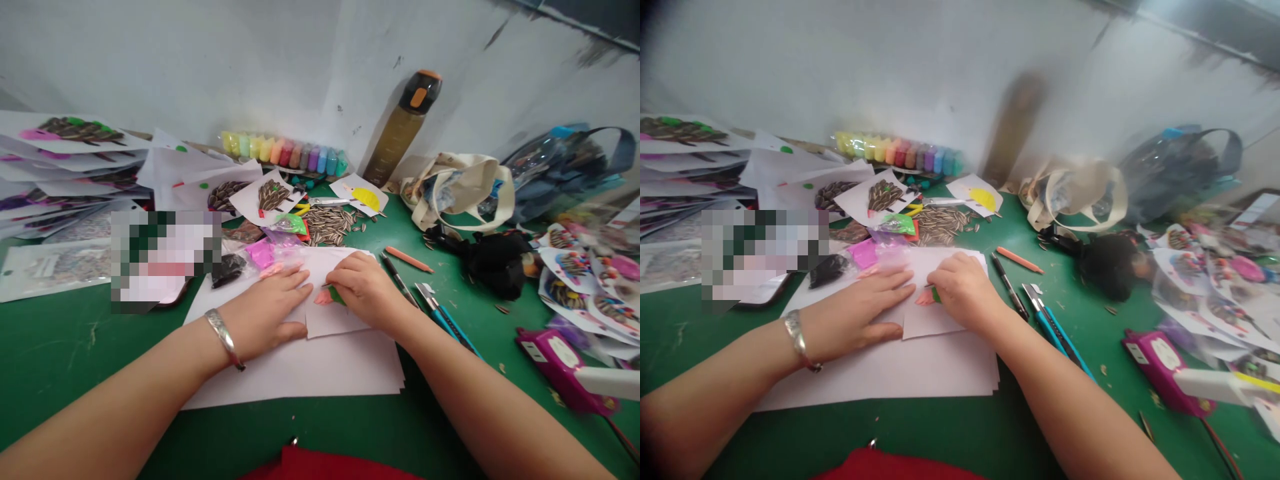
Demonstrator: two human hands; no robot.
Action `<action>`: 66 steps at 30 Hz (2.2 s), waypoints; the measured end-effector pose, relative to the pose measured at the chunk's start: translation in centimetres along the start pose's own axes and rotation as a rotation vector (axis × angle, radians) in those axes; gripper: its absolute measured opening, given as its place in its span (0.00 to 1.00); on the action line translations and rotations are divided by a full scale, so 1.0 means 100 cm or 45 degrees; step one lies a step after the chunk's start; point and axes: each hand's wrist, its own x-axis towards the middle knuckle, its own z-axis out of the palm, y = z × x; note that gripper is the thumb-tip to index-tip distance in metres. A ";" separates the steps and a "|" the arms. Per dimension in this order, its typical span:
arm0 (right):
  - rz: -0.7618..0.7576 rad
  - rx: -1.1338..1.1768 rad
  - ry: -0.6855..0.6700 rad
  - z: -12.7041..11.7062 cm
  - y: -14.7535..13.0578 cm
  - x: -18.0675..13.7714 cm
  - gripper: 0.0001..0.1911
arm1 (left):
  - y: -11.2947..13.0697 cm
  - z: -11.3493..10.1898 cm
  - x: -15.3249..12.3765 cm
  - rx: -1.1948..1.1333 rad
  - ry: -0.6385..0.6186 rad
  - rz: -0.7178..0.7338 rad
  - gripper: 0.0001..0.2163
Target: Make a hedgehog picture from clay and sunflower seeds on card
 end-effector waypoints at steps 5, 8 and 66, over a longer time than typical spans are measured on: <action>-0.050 0.087 -0.053 0.002 0.000 0.002 0.12 | -0.001 0.001 -0.001 -0.014 0.026 0.007 0.28; -0.042 0.069 0.004 0.002 0.000 0.002 0.12 | 0.000 0.001 0.000 0.013 -0.002 0.003 0.28; 0.202 0.056 0.138 -0.016 0.001 -0.003 0.09 | 0.017 0.008 -0.003 0.120 -0.031 -0.093 0.39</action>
